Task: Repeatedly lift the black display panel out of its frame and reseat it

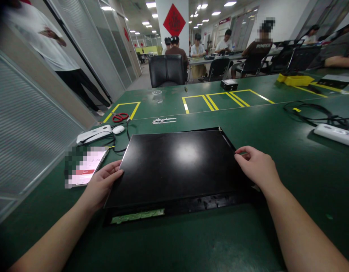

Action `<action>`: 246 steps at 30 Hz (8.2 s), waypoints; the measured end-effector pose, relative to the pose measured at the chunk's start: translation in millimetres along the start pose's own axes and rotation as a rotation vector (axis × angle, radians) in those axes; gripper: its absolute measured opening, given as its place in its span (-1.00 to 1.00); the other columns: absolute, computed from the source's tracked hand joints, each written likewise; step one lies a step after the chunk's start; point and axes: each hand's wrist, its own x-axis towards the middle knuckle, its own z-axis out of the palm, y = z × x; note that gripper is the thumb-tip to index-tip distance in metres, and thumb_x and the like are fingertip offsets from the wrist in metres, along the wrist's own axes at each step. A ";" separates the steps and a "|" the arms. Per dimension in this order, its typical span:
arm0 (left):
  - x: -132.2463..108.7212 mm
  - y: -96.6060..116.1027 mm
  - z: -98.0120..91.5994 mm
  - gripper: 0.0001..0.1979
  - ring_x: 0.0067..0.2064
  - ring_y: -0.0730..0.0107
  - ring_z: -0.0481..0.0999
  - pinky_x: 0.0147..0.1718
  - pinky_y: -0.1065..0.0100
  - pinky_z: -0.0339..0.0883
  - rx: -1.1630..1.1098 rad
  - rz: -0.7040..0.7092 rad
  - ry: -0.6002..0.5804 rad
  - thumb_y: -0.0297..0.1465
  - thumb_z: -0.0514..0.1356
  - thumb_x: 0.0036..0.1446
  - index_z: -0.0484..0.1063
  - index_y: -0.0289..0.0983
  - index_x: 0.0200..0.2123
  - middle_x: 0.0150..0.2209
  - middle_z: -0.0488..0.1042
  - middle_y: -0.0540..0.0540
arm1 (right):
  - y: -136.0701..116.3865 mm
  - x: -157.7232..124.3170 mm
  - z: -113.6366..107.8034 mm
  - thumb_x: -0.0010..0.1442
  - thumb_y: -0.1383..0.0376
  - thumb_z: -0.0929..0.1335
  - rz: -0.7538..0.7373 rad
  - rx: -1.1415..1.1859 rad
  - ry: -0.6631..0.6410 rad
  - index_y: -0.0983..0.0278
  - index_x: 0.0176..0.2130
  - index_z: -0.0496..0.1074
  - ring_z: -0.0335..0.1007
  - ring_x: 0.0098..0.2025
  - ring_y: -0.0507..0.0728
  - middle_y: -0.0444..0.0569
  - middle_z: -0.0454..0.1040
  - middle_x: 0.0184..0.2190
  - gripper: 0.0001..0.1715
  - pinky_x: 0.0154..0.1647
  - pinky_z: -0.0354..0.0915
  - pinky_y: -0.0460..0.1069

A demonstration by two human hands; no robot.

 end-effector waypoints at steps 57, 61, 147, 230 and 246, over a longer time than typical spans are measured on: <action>12.1 -10.9 -22.1 -0.43 0.48 -0.24 0.31 0.45 -0.14 0.18 0.495 0.301 0.075 -0.10 0.48 -0.07 0.69 -0.20 0.02 0.36 0.46 -0.28 | -6.2 2.1 -6.5 0.06 0.01 0.37 0.063 0.020 -0.083 0.08 -0.34 0.60 0.53 -0.32 0.28 -0.02 0.60 -0.45 -0.72 -0.22 0.33 0.16; 15.2 -13.8 -23.8 -0.40 0.47 -0.27 0.33 0.44 -0.16 0.21 0.579 0.284 0.033 -0.08 0.43 -0.06 0.68 -0.24 0.04 0.36 0.43 -0.32 | -7.2 2.1 -7.8 0.04 0.00 0.37 0.053 0.021 -0.082 0.08 -0.36 0.61 0.53 -0.32 0.28 -0.03 0.60 -0.46 -0.71 -0.20 0.33 0.17; -20.2 17.6 -23.2 -0.61 0.46 -0.17 0.39 0.43 -0.26 0.20 1.165 0.576 -0.819 -0.35 0.39 0.26 0.71 0.05 0.14 0.43 0.47 -0.17 | -8.1 1.0 -12.3 0.01 -0.05 0.38 0.047 -0.015 -0.096 0.11 -0.33 0.65 0.50 -0.30 0.28 0.03 0.63 -0.39 -0.62 -0.23 0.33 0.14; -29.7 18.7 -13.5 -0.63 0.31 0.08 0.55 0.28 0.03 0.45 1.113 0.852 -0.684 -0.56 0.08 0.39 0.66 -0.14 -0.04 0.28 0.58 -0.21 | -3.7 6.5 -9.7 -0.16 -0.07 0.38 0.146 0.104 -0.058 0.12 -0.36 0.65 0.55 -0.30 0.31 0.00 0.66 -0.41 -0.55 -0.19 0.34 0.17; -3.0 2.0 -28.7 -0.68 0.30 -0.31 0.47 0.25 -0.32 0.40 1.520 0.816 -0.048 -0.23 0.17 0.36 0.73 -0.18 -0.07 0.27 0.52 -0.36 | -12.9 6.1 -12.9 -0.11 -0.04 0.36 0.156 0.030 -0.117 0.13 -0.29 0.65 0.47 -0.37 0.26 -0.04 0.56 -0.48 -0.53 -0.30 0.28 0.13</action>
